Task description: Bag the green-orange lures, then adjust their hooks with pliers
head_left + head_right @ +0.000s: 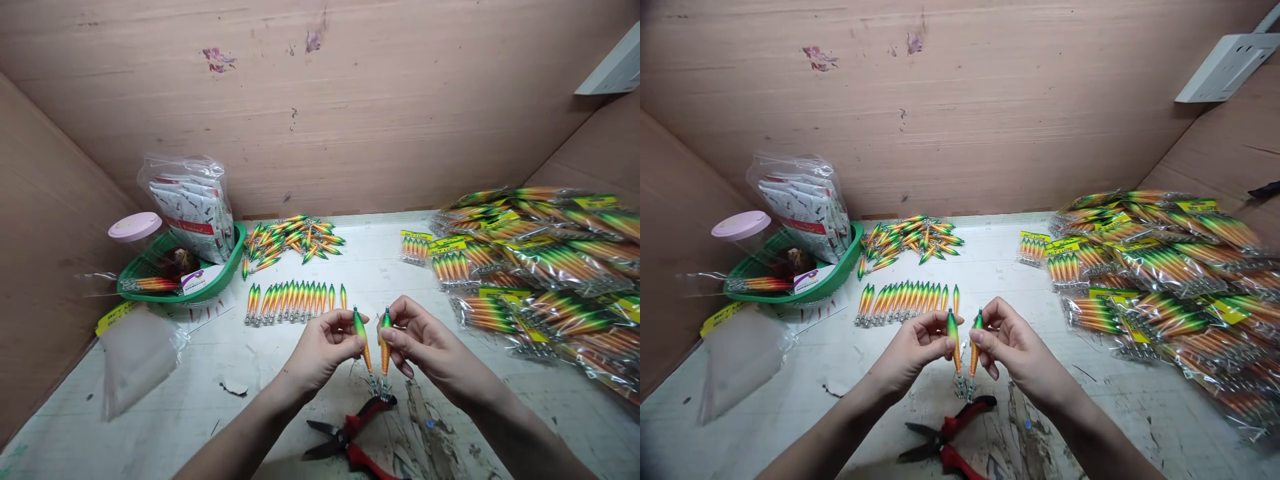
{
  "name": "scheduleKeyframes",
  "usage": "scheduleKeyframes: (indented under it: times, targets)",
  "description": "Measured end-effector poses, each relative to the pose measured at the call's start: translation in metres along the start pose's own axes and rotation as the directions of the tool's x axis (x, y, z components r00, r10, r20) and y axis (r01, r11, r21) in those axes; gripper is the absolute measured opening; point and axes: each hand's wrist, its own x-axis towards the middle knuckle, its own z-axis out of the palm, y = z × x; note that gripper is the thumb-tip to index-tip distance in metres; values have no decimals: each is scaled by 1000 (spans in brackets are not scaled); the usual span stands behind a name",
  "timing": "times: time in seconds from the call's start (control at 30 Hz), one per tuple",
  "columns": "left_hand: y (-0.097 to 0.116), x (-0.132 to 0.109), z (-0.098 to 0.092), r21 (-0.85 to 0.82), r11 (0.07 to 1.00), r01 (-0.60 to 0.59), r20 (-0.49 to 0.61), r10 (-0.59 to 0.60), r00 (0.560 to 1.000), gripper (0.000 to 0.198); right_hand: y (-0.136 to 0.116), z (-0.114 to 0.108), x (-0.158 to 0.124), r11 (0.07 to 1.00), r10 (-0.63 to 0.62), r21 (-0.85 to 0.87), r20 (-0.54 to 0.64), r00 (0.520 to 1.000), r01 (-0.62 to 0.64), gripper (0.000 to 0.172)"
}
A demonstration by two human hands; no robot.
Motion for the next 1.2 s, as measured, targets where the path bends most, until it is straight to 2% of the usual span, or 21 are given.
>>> scheduleKeyframes:
  times: [0.13,0.3,0.63,1.1,1.2]
  targets:
    - [-3,1,-9,-15,1000,-17,-83,15,996,43,7,-1,-2,996,-84,-20,-144,986,82,34]
    - [-3,-4,-18,-95,995,20,-148,-34,988,42,11,-6,-5,992,-26,115,-187,982,48,33]
    - [-2,-11,-10,-207,975,76,-12,-80,997,52,9,-7,-8,944,67,327,-69,995,-41,32]
    - [-5,-14,-3,-232,961,150,78,-135,988,55,11,-6,-16,945,54,321,11,998,-55,28]
    - [-8,-13,-3,-182,972,148,98,-132,986,58,13,-7,-17,942,60,329,21,998,-64,31]
